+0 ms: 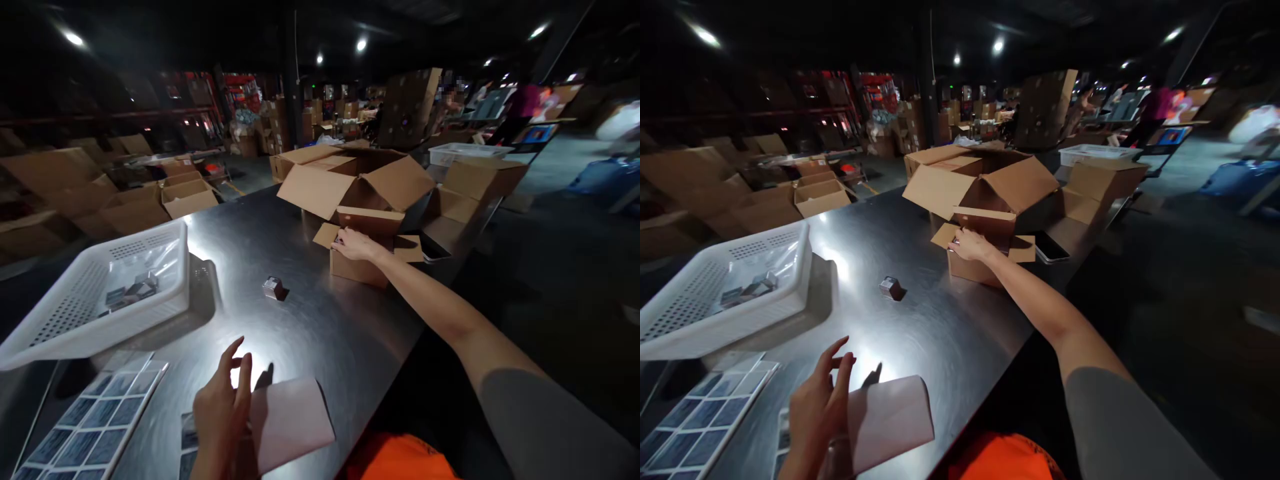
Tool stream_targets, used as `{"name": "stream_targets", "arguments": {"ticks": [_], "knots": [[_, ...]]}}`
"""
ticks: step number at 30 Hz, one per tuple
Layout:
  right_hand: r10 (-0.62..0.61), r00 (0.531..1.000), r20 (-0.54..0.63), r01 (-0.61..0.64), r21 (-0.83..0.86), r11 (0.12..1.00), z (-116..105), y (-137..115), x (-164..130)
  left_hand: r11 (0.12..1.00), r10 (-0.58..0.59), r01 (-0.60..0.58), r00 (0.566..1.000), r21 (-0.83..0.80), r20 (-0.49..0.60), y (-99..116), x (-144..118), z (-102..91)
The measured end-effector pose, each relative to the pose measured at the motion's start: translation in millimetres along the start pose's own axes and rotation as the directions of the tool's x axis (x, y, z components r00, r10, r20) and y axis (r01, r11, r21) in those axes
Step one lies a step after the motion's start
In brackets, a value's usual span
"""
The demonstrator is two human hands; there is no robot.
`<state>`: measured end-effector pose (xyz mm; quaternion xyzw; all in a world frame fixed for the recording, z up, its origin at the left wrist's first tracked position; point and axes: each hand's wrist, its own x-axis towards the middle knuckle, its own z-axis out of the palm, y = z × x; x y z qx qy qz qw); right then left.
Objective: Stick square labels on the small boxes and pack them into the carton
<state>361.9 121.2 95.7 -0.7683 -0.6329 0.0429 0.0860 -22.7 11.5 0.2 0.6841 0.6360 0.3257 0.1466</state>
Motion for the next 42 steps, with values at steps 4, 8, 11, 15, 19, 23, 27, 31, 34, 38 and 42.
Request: {"name": "stream_targets", "arguments": {"ticks": [4,8,11,15,19,23,27,31,34,38,42], "knots": [[-0.016,1.0,-0.015,0.016,-0.017,1.0,3,0,-8,0.999,0.03,-0.029,0.999,0.042,-0.014,-2,-2,2.0],[-0.039,0.999,0.035,0.038,0.017,0.999,-14,1,-10,0.996,0.02,-0.018,0.999,0.088,-0.026,-1,-4,1.8],[-0.104,0.993,-0.048,0.107,0.055,0.993,-16,-28,-27,0.993,-0.004,0.01,0.999,0.117,-0.052,-5,-3,3.4],[-0.565,0.824,-0.044,0.529,0.417,0.739,25,-106,-84,0.995,-0.032,0.037,0.997,0.087,-0.065,-13,0,10.4],[-0.765,0.642,0.052,0.483,0.747,0.456,81,-167,-124,0.998,-0.063,0.066,0.988,0.021,-0.142,-8,-1,5.8],[-0.747,0.658,0.099,0.291,0.881,0.373,108,-173,-124,0.989,-0.125,0.135,0.983,0.059,-0.137,4,4,-9.8],[-0.663,0.744,0.08,0.254,0.884,0.392,117,-158,-106,0.915,-0.227,0.257,0.965,0.31,-0.131,1,17,-13.6],[-0.722,0.692,-0.03,0.431,0.819,0.379,115,-153,-107,0.903,-0.258,0.281,0.959,0.325,-0.115,-1,19,-8.5],[-0.731,0.681,-0.047,0.454,0.81,0.372,116,-156,-115,0.922,-0.238,0.266,0.963,0.283,-0.129,1,15,-4.2],[-0.676,0.725,0.132,0.231,0.878,0.42,118,-160,-118,0.934,-0.224,0.248,0.967,0.255,-0.12,2,13,-2.5],[-0.652,0.734,0.19,0.159,0.885,0.437,117,-159,-117,0.942,-0.211,0.232,0.971,0.242,-0.109,2,13,-2.9]]}}
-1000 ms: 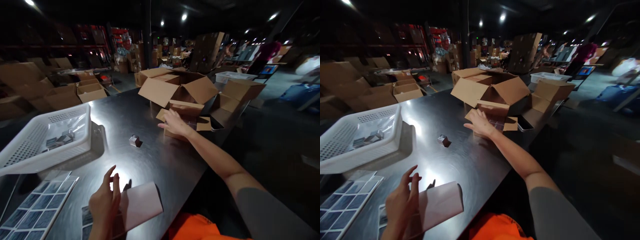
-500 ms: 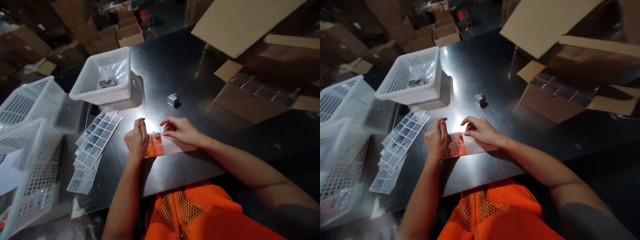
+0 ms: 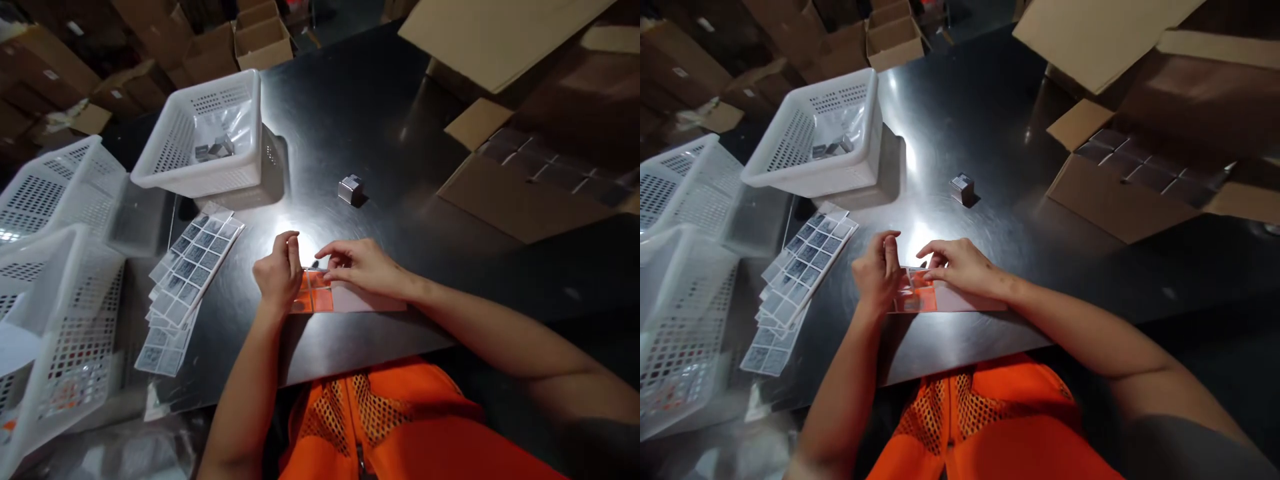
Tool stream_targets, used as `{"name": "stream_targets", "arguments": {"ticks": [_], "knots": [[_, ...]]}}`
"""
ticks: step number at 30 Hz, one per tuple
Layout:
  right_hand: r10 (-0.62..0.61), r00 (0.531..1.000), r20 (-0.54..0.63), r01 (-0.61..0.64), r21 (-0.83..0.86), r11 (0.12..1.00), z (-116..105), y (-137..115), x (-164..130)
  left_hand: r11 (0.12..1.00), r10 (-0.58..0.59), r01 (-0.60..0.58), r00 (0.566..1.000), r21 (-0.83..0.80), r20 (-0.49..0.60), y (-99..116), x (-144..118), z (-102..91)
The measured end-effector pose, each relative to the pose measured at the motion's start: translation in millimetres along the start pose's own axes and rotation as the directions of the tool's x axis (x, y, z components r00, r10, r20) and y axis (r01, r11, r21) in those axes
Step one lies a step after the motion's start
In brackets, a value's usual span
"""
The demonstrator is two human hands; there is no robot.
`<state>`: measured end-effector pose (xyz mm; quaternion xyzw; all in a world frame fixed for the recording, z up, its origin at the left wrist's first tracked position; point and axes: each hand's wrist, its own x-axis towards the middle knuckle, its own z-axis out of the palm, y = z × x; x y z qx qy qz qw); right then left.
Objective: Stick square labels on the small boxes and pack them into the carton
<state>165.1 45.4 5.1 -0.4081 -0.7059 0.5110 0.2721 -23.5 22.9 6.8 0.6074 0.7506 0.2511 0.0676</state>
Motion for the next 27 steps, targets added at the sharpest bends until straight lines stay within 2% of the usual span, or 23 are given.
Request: {"name": "stream_targets", "arguments": {"ticks": [5,10,11,13,15,17,19,20,22,23,25,27], "knots": [[-0.003,0.999,-0.041,-0.004,-0.152,0.988,1,-2,0,0.998,0.056,-0.056,0.998,0.031,0.0,-4,1,2.9],[0.017,0.993,-0.116,-0.038,-0.175,0.984,6,-2,1,0.993,0.107,-0.106,0.994,0.042,-0.005,-8,1,6.0],[-0.012,0.991,-0.134,-0.014,-0.191,0.981,7,0,1,0.993,0.11,-0.11,0.994,0.046,-0.01,-8,2,5.6],[-0.159,0.976,-0.146,0.114,-0.277,0.954,10,6,0,0.993,0.094,-0.094,0.995,0.068,-0.009,-7,3,3.8],[-0.382,0.918,-0.103,0.308,-0.419,0.854,14,9,-2,0.992,0.041,-0.044,0.999,0.119,0.024,-6,5,0.8],[-0.582,0.813,-0.016,0.492,-0.515,0.702,15,5,-6,0.986,-0.012,0.003,0.998,0.166,0.059,-7,9,-2.3],[-0.682,0.73,0.041,0.605,-0.503,0.617,11,-5,-11,0.981,-0.045,0.031,0.996,0.19,0.07,-10,14,-4.5],[-0.701,0.712,0.037,0.628,-0.48,0.613,6,-11,-12,0.979,-0.057,0.042,0.996,0.201,0.069,-11,16,-5.2],[-0.692,0.719,-0.062,0.591,-0.468,0.657,-11,-21,-9,0.968,-0.08,0.06,0.994,0.243,0.074,-14,19,-5.9],[-0.661,0.735,-0.148,0.522,-0.498,0.692,-23,-23,-3,0.962,-0.086,0.061,0.993,0.266,0.085,-14,20,-6.0],[-0.543,0.768,-0.339,0.287,-0.576,0.765,-49,-17,18,0.957,-0.063,0.026,0.991,0.289,0.121,-13,20,-5.9],[-0.326,0.822,-0.468,-0.017,-0.592,0.806,-73,-3,47,0.958,-0.01,-0.033,0.989,0.284,0.151,-11,18,-5.3]]}}
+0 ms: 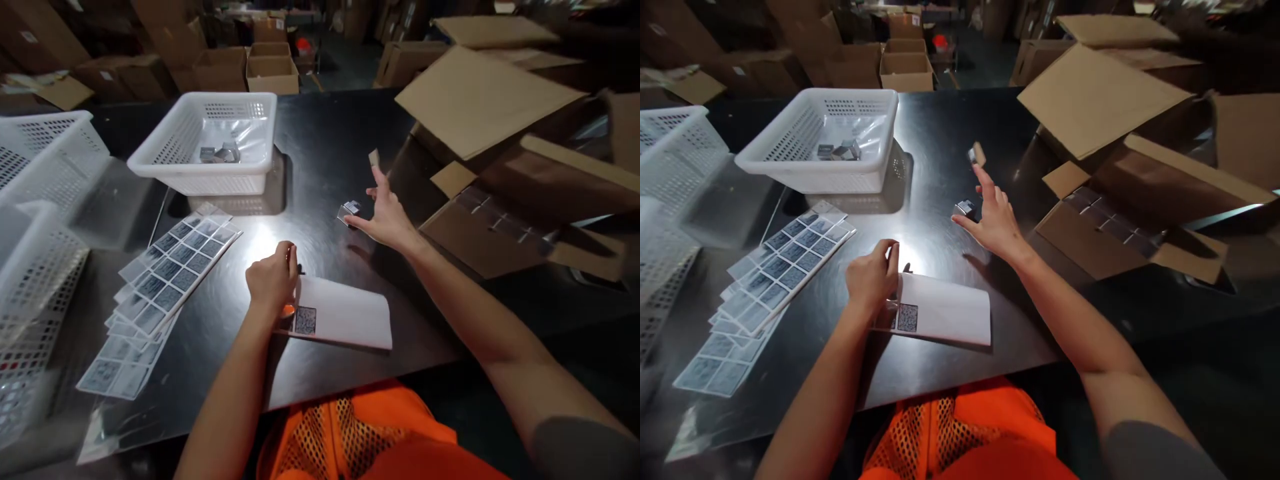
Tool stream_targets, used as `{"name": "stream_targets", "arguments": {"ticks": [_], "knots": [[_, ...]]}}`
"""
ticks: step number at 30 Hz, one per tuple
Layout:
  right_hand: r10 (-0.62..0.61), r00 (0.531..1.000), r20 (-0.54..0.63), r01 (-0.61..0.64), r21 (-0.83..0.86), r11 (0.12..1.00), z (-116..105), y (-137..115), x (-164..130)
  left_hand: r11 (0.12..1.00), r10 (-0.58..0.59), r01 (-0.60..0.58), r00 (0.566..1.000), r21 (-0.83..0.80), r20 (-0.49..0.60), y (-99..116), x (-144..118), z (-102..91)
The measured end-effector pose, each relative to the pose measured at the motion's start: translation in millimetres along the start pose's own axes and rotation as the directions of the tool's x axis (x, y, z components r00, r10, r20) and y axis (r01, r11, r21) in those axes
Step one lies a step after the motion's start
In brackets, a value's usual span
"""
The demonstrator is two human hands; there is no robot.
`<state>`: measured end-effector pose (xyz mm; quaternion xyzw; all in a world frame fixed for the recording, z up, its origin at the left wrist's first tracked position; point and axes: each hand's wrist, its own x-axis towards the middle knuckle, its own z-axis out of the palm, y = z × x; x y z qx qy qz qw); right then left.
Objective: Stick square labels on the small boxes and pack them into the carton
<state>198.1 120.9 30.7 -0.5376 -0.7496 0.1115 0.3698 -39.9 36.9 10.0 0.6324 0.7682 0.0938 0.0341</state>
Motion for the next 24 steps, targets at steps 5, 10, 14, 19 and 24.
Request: {"name": "stream_targets", "arguments": {"ticks": [5,10,14,19,24], "knots": [[0.353,0.921,0.164,-0.374,0.125,0.919,24,26,36,0.984,0.16,-0.161,0.987,-0.079,-0.017,3,-6,4.6],[0.389,0.848,0.361,-0.529,0.635,0.563,19,3,-3,0.923,0.197,-0.219,0.975,-0.316,-0.099,1,-8,8.4],[0.068,0.996,-0.052,-0.014,0.687,0.726,24,-8,-48,0.694,0.17,-0.15,0.984,-0.704,-0.042,4,-12,6.0],[-0.657,0.674,-0.337,0.738,0.268,0.62,28,-11,-68,0.446,0.222,-0.051,0.974,-0.893,0.056,9,-15,8.1],[-0.515,0.824,-0.237,0.566,0.387,0.728,-2,-10,-71,0.449,0.164,-0.072,0.986,-0.89,0.004,9,-14,14.9]]}}
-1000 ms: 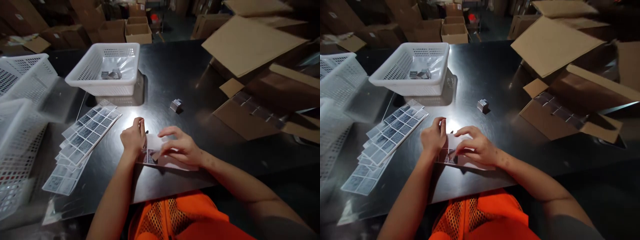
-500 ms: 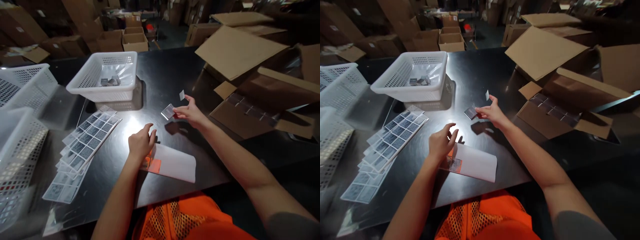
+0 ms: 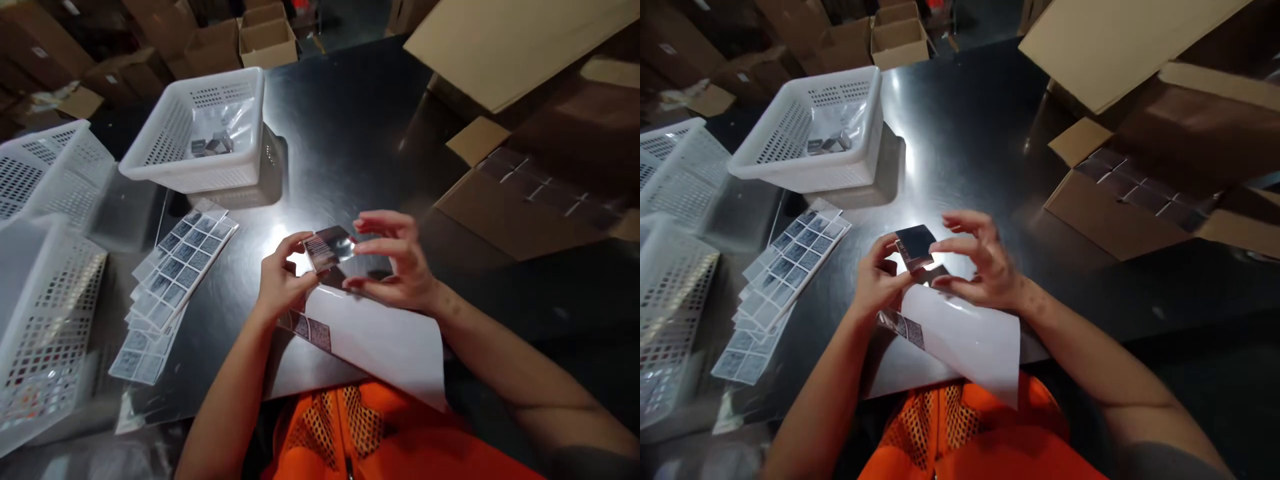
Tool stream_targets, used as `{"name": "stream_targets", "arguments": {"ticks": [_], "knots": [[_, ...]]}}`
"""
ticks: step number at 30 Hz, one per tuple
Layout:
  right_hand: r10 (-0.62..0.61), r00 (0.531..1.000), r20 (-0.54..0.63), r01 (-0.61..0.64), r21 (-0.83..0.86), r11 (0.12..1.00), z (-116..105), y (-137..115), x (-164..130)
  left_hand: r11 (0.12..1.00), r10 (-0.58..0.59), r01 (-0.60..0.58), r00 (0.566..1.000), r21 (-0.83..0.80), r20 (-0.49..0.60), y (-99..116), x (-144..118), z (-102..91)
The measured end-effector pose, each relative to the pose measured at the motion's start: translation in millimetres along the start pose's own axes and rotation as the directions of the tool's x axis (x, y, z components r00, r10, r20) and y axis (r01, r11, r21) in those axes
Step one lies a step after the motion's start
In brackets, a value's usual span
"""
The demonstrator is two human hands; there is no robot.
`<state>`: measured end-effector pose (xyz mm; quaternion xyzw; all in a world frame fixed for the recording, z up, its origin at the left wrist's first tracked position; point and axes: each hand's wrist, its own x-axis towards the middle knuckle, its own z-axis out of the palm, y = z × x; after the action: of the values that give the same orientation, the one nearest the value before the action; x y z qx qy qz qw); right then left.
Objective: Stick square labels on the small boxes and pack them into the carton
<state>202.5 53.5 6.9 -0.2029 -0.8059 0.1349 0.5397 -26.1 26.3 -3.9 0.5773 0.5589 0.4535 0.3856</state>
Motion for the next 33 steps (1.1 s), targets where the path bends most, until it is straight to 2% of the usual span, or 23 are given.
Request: {"name": "stream_targets", "arguments": {"ticks": [3,4,6,8,9,11,13,15,18,28,33], "knots": [[0.248,0.953,-0.172,-0.227,0.136,0.964,-16,-7,3,0.999,0.014,-0.016,0.999,0.032,0.045,1,0,1.2],[0.33,0.927,-0.18,-0.293,0.201,0.935,-19,-10,4,0.999,0.023,-0.025,0.997,0.039,0.073,2,0,2.1],[0.514,0.853,-0.086,-0.463,0.33,0.823,-21,-14,6,0.998,0.039,-0.045,0.993,0.054,0.113,3,-2,4.6],[0.66,0.744,0.102,-0.633,0.423,0.648,-20,-18,7,0.996,0.047,-0.056,0.99,0.067,0.132,3,-4,7.2],[0.699,0.688,0.194,-0.699,0.438,0.566,-19,-20,8,0.995,0.047,-0.058,0.989,0.077,0.137,2,-6,8.2],[0.737,0.603,0.304,-0.778,0.425,0.462,-16,-24,7,0.993,0.045,-0.061,0.988,0.1,0.151,1,-9,9.3],[0.775,0.551,0.308,-0.817,0.389,0.426,-13,-26,6,0.99,0.046,-0.066,0.985,0.123,0.164,1,-11,9.7],[0.803,0.531,0.271,-0.83,0.36,0.427,-11,-27,4,0.989,0.042,-0.065,0.984,0.131,0.17,2,-12,9.8],[0.815,0.528,0.24,-0.835,0.322,0.446,-10,-28,3,0.991,0.033,-0.054,0.985,0.12,0.171,5,-12,10.4],[0.831,0.507,0.229,-0.849,0.295,0.438,-10,-28,2,0.989,0.059,-0.08,0.984,0.127,0.167,4,-13,11.4],[0.841,0.49,0.229,-0.86,0.283,0.424,-9,-28,2,0.988,0.024,-0.05,0.984,0.145,0.178,4,-14,11.5]]}}
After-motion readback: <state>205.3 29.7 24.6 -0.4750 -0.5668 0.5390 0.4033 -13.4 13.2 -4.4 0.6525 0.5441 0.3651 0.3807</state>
